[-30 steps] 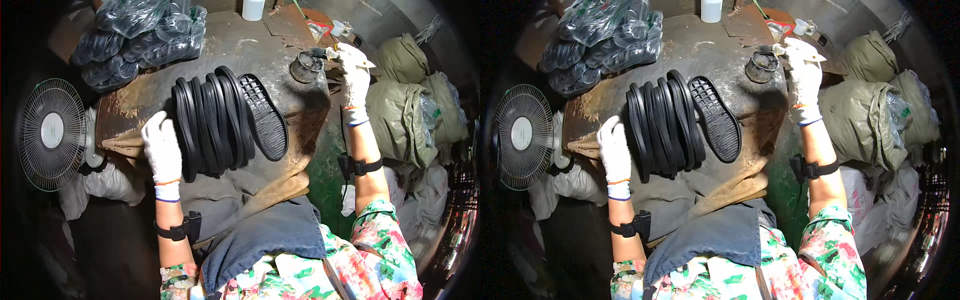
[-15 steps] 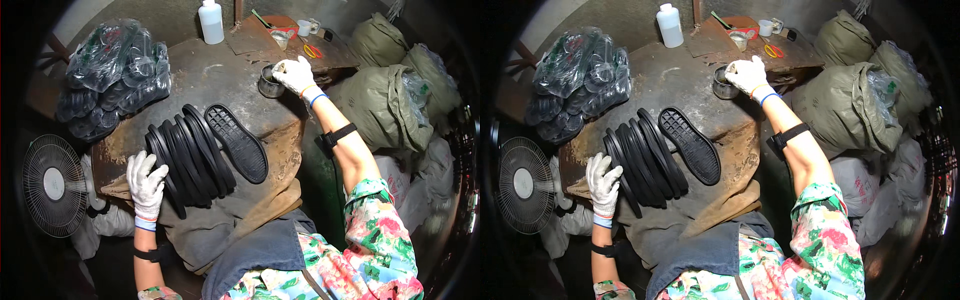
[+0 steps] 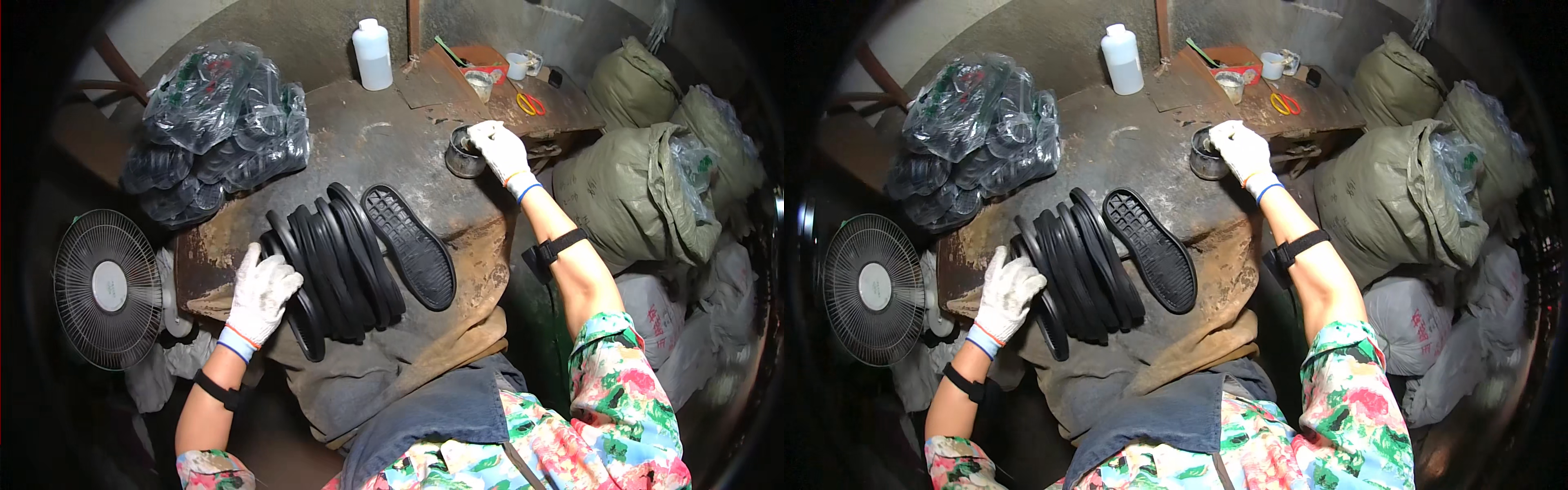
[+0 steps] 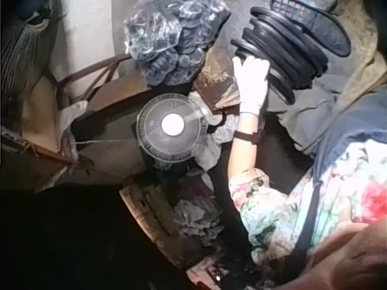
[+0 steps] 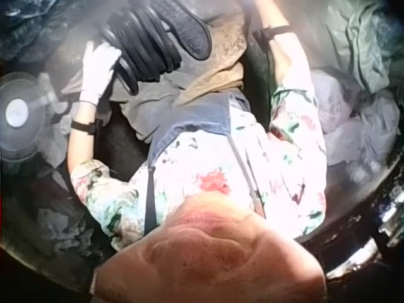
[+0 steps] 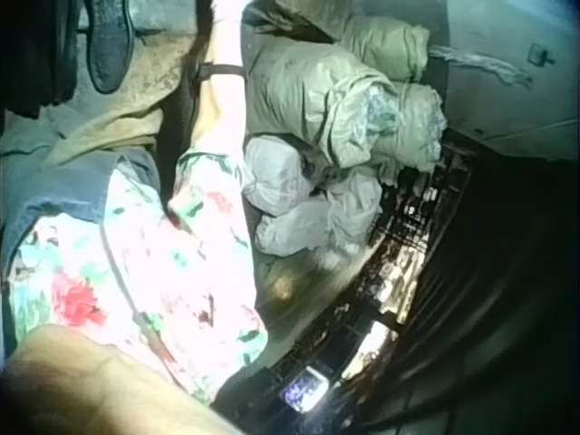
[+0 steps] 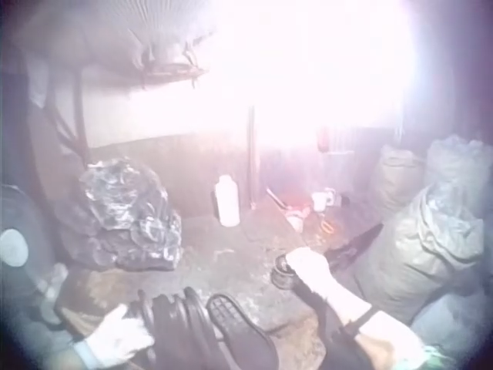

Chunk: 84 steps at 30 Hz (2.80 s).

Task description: Applying glue to the underside of black shoe soles using a brush at a workbench.

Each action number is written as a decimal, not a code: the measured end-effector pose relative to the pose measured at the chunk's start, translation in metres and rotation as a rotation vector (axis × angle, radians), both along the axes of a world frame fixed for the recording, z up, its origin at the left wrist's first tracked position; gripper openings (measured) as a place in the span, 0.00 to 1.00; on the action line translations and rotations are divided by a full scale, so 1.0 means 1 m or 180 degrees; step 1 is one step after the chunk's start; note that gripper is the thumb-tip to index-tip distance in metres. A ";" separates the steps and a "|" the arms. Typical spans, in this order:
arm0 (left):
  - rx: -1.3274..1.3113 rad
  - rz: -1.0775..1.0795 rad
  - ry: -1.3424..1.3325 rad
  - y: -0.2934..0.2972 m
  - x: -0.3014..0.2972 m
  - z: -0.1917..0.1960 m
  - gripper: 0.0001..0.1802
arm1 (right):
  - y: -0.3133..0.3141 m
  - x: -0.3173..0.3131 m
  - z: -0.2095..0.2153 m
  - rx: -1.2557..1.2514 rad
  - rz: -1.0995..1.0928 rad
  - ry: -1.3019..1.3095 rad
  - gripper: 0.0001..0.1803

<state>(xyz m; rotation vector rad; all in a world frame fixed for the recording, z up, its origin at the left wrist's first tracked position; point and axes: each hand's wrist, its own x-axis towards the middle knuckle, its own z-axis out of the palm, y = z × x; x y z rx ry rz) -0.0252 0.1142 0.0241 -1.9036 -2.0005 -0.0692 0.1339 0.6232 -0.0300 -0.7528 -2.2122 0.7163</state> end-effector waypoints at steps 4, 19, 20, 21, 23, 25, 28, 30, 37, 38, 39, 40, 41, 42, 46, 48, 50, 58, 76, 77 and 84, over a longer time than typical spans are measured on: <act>-0.0024 0.0211 0.0180 -0.008 0.000 -0.011 0.06 | 0.002 0.008 -0.002 0.0746 -0.0212 -0.0013 0.16; 0.2242 0.1167 -0.3164 -0.007 -0.006 0.082 0.21 | 0.068 0.030 -0.033 0.0000 -0.0058 0.1106 0.15; 0.2425 0.0983 -0.4290 0.010 0.002 0.074 0.22 | 0.069 0.031 -0.036 -0.0565 -0.0225 0.1097 0.16; 0.2643 0.0813 -0.5366 0.015 0.011 0.067 0.23 | 0.052 0.023 -0.035 -0.1731 0.0111 0.1832 0.15; 0.3040 0.0526 -0.6645 0.025 0.009 0.035 0.21 | 0.050 0.023 -0.034 -0.2335 0.0141 0.2056 0.14; 0.3049 0.0379 -0.7309 0.030 0.012 0.026 0.25 | 0.058 0.018 -0.043 -0.2332 0.0400 0.2565 0.12; 0.3020 -0.0441 -0.8959 0.065 0.039 0.030 0.41 | 0.042 0.013 -0.036 -0.3115 0.0399 0.2917 0.11; 0.2531 -0.2080 -0.8900 0.087 0.065 0.040 0.48 | 0.043 0.025 -0.034 -0.0646 0.0086 0.1751 0.10; 0.2333 -0.1724 -0.9208 0.110 0.112 0.011 0.47 | -0.109 0.000 0.059 -0.1109 0.1304 0.1903 0.11; 0.2242 -0.1491 -0.9200 0.114 0.117 0.011 0.47 | -0.107 -0.009 0.065 -0.2423 0.1860 0.2499 0.12; 0.2244 -0.1339 -0.9302 0.118 0.125 0.012 0.47 | -0.105 -0.019 0.064 -0.3766 0.2387 0.3040 0.13; 0.2156 -0.1246 -0.9298 0.113 0.127 0.007 0.47 | -0.122 -0.027 0.069 -0.3241 0.1981 0.2906 0.16; 0.2024 -0.1164 -0.9311 0.112 0.131 0.006 0.47 | -0.128 -0.026 0.067 -0.2395 0.1676 0.2640 0.15; 0.2135 -0.1026 -0.9395 0.112 0.138 0.006 0.47 | -0.125 -0.025 0.068 -0.1285 0.1360 0.2157 0.15; 0.1852 -0.1114 -0.9619 0.105 0.132 0.000 0.45 | -0.131 -0.025 0.072 -0.0340 0.1151 0.1584 0.14; 0.1880 -0.0866 -0.9615 0.091 0.131 0.005 0.45 | -0.156 -0.026 0.082 -0.1001 0.1635 0.1809 0.13; 0.1841 -0.0793 -0.9742 0.086 0.131 0.009 0.44 | -0.170 -0.016 0.086 -0.1398 0.1838 0.1608 0.13; 0.2512 -0.1527 -0.9867 0.097 0.119 -0.018 0.38 | -0.229 0.033 0.091 -0.1417 0.2804 0.1100 0.07; 0.2164 0.0454 -0.6970 0.053 0.103 0.029 0.30 | -0.227 0.078 0.119 -0.2356 0.2336 0.0543 0.12; 0.1532 0.0165 -0.7615 0.051 0.104 0.036 0.30 | -0.218 0.076 0.123 -0.2371 0.2247 0.0521 0.12; 0.1599 0.0414 -0.7630 0.060 0.120 0.032 0.31 | -0.159 0.033 0.110 -0.0299 0.1493 0.0679 0.08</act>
